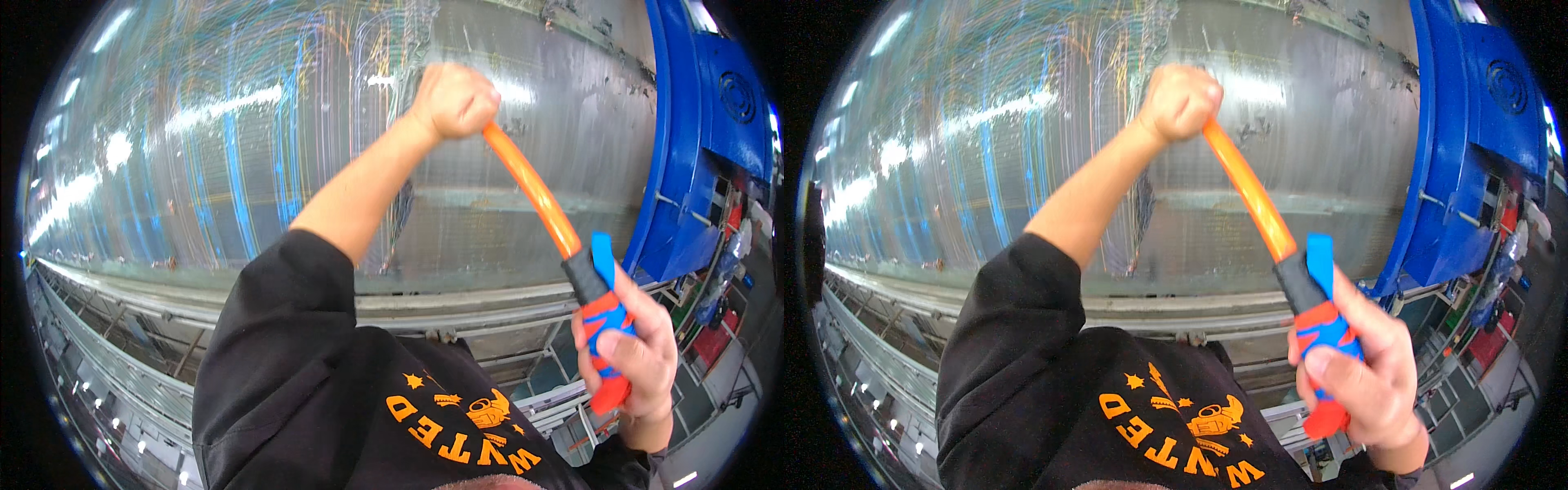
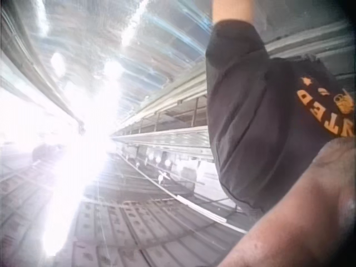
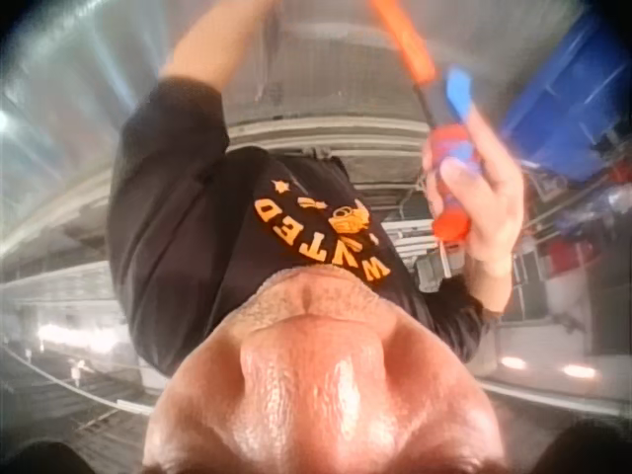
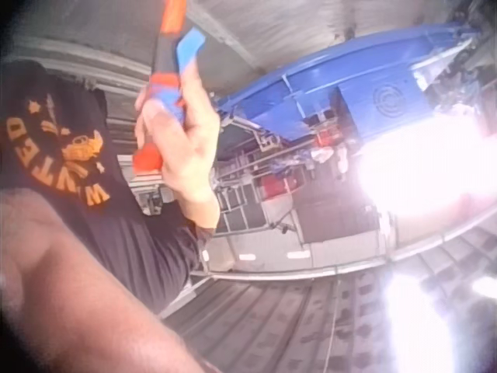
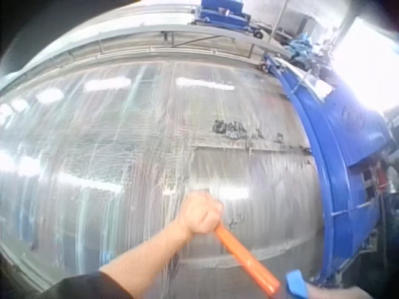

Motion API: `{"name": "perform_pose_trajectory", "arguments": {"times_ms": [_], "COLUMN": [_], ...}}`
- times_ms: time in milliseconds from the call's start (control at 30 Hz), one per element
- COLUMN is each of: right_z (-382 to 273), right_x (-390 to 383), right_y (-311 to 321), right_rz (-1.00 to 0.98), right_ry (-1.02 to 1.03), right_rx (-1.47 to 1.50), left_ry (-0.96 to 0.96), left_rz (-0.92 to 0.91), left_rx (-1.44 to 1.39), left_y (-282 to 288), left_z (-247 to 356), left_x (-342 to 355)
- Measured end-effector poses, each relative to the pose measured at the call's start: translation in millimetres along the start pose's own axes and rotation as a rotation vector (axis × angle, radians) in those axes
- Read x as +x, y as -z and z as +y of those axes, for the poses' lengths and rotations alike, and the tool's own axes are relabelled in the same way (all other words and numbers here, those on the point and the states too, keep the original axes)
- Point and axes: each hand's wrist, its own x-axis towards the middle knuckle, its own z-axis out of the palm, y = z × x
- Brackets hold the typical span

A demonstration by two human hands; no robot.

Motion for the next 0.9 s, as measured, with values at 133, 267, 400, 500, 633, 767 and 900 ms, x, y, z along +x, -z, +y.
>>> {"name": "perform_pose_trajectory", "arguments": {"times_ms": [133,267,400,500,633,767,900], "right_z": [-55,-105,-120,-55,41,132,199], "right_x": [54,86,93,82,-2,-95,-141], "right_y": [-9,-5,7,14,31,49,54], "right_rz": [0.082,0.079,-0.126,0.035,-0.053,0.166,0.294], "right_ry": [0.130,0.276,0.240,0.231,0.353,0.467,0.672], "right_rx": [0.091,0.117,0.210,0.156,0.069,-0.394,-0.751], "left_ry": [-0.002,0.173,0.261,0.240,0.230,0.153,0.208], "left_rz": [0.036,0.021,-0.050,-0.089,-0.224,-0.209,-0.260], "left_rx": [0.034,-0.008,0.025,0.125,0.103,0.050,-0.045], "left_y": [12,20,23,8,-37,-60,-76], "left_z": [-73,-112,-119,-99,-4,103,175], "left_x": [67,118,133,126,71,5,-63]}}
